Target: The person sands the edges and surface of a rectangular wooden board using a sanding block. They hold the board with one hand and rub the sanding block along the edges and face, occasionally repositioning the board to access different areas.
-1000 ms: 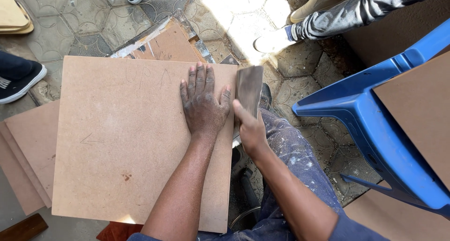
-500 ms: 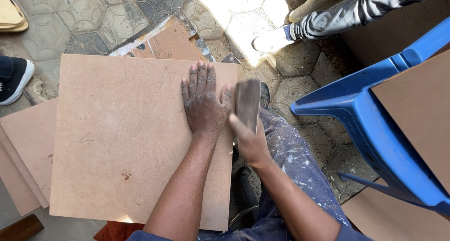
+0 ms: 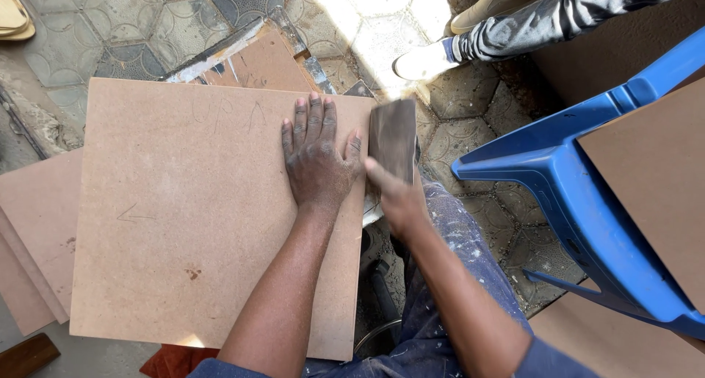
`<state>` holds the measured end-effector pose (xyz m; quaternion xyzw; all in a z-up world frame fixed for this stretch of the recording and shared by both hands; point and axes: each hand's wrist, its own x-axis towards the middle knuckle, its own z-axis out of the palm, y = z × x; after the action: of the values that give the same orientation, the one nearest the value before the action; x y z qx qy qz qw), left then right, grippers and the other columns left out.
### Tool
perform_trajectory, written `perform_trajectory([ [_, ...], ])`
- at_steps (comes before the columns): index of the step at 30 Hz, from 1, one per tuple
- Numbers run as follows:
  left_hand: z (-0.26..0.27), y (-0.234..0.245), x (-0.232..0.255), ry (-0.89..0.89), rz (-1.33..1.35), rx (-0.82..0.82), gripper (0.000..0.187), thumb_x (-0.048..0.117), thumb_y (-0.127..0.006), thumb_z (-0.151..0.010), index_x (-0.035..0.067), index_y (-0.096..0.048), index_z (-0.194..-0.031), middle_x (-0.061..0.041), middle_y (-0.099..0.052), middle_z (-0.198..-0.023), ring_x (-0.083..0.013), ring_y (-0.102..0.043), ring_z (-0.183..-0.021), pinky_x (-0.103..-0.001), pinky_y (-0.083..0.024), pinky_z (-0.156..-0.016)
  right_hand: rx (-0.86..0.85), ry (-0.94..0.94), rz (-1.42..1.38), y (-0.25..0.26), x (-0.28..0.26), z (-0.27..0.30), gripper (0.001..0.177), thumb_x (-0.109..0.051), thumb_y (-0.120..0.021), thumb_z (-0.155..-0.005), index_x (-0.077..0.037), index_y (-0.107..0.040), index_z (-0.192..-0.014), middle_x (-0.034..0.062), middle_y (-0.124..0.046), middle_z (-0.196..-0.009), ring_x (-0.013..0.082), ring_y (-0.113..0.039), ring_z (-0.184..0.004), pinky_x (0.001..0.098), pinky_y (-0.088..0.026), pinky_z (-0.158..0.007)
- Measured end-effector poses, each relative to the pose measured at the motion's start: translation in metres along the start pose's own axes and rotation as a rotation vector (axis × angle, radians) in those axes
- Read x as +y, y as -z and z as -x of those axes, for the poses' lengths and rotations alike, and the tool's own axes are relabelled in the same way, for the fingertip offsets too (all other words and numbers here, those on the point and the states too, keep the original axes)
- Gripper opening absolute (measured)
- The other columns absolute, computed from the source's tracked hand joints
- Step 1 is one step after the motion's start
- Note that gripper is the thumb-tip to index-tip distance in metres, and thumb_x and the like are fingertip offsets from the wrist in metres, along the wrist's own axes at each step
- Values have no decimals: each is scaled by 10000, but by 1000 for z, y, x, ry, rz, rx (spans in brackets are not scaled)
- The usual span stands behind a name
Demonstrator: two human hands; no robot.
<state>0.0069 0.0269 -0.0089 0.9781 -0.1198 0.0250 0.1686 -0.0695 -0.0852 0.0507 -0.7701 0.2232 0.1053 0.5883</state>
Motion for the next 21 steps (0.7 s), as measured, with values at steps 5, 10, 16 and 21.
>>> perform_trajectory([
  [5, 3, -2, 1, -14, -19, 20, 606, 485, -568, -1031, 115, -527, -1509, -132, -424, -1620, -323, -312, -1534, -558, -185, -1267, -76, -145, 44, -7, 0, -21, 529, -372, -348, -1075, -74, -478, -1492, 173, -514, -1528, 269, -383, -1495, 492, 53, -1269],
  [10, 2, -7, -1, -50, -17, 38, 589, 464, -565, -1039, 116, -527, -1513, -122, -437, -1617, -325, -333, -1528, -557, -198, -1264, 17, -221, -118, -10, -10, 15, 595, -416, -386, -1042, -55, -443, -1511, 173, -480, -1554, 294, -368, -1490, 502, -1, -1262],
  [16, 7, -15, -7, -84, -13, 7, 516, 423, -512, -1080, 142, -535, -1511, -74, -432, -1625, -291, -317, -1535, -545, -212, -1264, -82, -44, -202, -14, 3, 7, 593, -392, -298, -1091, 6, -424, -1512, 169, -431, -1588, 264, -252, -1544, 445, 134, -1265],
  [21, 5, -16, -8, -87, -24, 21, 510, 408, -525, -1077, 156, -525, -1520, -52, -417, -1637, -277, -309, -1540, -533, -214, -1268, -7, -152, -537, -37, 39, 38, 622, -315, -539, -1022, 5, -392, -1534, 154, -419, -1595, 257, -291, -1519, 505, 92, -1262],
])
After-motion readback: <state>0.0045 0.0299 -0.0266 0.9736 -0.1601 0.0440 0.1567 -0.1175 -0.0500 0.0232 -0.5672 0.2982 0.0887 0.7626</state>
